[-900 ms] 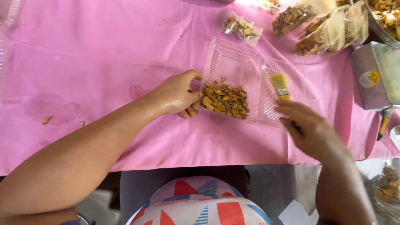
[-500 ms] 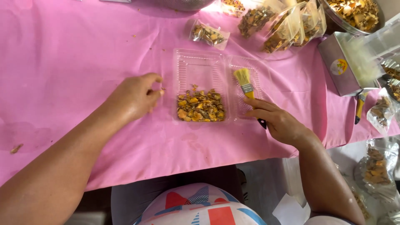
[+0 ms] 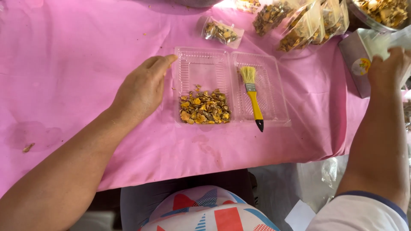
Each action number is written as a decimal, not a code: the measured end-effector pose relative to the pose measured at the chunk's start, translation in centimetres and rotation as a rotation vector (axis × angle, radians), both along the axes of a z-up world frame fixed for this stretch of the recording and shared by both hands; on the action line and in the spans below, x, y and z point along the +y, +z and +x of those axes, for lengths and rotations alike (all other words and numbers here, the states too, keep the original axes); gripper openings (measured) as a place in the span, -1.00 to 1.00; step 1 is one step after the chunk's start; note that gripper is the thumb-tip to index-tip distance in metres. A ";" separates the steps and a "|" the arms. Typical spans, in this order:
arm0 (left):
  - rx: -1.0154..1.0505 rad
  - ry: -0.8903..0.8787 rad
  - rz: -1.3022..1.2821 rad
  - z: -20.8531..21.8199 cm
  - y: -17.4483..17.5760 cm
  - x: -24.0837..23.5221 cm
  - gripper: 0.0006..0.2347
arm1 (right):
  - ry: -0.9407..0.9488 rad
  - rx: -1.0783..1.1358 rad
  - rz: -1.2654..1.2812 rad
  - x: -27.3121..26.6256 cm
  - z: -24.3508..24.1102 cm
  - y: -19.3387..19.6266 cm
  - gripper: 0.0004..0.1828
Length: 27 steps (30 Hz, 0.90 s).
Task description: Portioning dried herbs from a container into small plastic bags using hands and a brush.
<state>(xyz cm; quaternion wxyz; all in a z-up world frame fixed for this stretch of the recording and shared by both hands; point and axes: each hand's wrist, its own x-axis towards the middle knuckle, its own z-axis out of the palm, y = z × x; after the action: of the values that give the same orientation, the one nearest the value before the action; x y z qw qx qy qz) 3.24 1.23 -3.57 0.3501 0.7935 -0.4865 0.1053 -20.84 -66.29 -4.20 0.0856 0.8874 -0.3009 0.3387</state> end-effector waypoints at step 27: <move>-0.088 -0.165 -0.234 -3.0 3.7 -2.4 -0.59 | 0.823 -1.076 0.960 17.7 4.4 9.1 -0.80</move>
<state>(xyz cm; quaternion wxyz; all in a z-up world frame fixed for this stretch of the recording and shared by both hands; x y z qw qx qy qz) 0.29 -1.14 0.11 0.4261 0.6992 -0.5492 0.1670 -16.41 -48.60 4.89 -0.5888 0.5833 -0.0639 0.5559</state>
